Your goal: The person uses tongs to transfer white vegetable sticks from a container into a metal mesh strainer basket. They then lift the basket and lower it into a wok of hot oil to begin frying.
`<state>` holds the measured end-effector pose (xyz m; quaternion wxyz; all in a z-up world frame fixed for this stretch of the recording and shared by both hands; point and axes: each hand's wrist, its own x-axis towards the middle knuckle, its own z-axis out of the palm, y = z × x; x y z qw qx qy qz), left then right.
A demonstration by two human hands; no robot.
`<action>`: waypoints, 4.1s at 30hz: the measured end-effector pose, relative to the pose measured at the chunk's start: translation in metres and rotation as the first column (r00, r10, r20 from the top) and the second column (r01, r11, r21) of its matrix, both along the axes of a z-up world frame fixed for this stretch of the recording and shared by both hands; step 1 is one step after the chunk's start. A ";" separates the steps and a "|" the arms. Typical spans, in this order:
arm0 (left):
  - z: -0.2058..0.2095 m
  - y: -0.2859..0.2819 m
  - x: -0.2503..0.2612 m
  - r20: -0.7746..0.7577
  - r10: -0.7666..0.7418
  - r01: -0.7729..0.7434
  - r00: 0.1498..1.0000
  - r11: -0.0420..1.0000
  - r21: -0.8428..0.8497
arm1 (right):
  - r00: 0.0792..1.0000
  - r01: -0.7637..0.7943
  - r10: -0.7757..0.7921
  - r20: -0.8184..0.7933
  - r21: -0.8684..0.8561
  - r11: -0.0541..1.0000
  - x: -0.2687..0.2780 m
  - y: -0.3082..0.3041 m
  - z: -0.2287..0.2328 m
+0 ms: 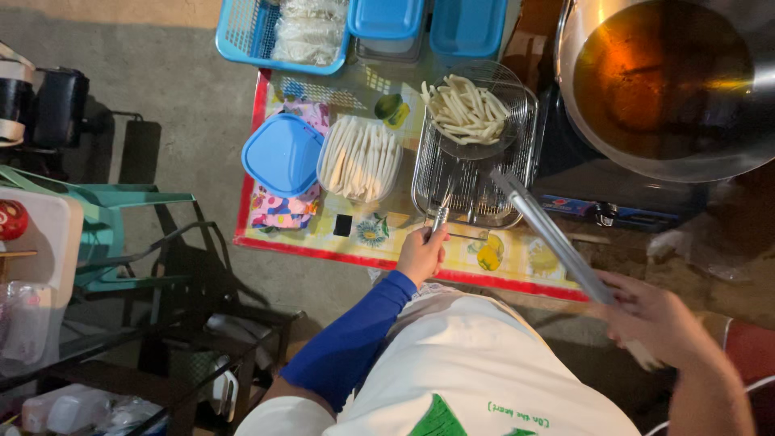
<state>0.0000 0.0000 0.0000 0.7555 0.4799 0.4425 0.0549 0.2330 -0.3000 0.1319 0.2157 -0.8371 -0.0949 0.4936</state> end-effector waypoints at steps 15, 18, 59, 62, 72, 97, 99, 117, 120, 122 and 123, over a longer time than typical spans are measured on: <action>0.000 0.025 -0.026 0.003 -0.162 0.153 0.987 0.938 0.310 | 0.987 0.159 -0.145 -0.067 0.490 0.857 -0.031 0.028 -0.057; 0.012 0.030 -0.028 -0.095 -0.154 0.167 0.984 0.974 0.152 | 0.979 0.198 -0.196 -0.058 0.505 0.840 -0.046 0.044 -0.066; 0.009 0.129 -0.140 -0.135 -0.332 0.354 0.933 0.793 0.495 | 0.998 0.026 -0.035 0.046 0.183 0.983 -0.151 0.220 0.002; 0.007 0.146 -0.141 -0.162 -0.338 0.371 0.927 0.770 0.519 | 0.995 0.079 -0.088 0.052 0.159 0.984 -0.161 0.225 0.004; 0.001 0.177 -0.151 -0.190 -0.464 0.480 0.865 0.658 0.580 | 0.987 0.044 -0.039 0.153 -0.032 0.999 -0.192 0.238 0.011; 0.006 0.171 -0.138 -0.155 -0.538 0.526 0.828 0.654 0.544 | 0.946 0.199 -0.237 0.222 0.181 0.963 -0.184 0.218 0.003; 0.011 0.165 -0.131 -0.134 -0.538 0.513 0.832 0.656 0.553 | 0.936 0.221 -0.252 0.245 0.148 0.964 -0.173 0.203 0.006; 0.023 0.111 -0.095 -0.167 -0.447 0.461 0.879 0.706 0.537 | 0.822 0.062 -0.062 0.566 0.020 0.998 -0.077 0.173 0.024; 0.028 0.106 -0.096 -0.195 -0.432 0.465 0.880 0.708 0.531 | 0.819 0.043 -0.073 0.569 0.065 0.997 -0.076 0.172 0.022; 0.031 0.103 -0.096 -0.201 -0.420 0.459 0.885 0.712 0.531 | 0.840 -0.026 -0.120 0.529 0.261 0.965 -0.079 0.170 0.019; 0.032 0.103 -0.095 -0.203 -0.412 0.453 0.888 0.715 0.533 | 0.860 -0.084 -0.148 0.488 0.423 0.902 -0.081 0.174 0.015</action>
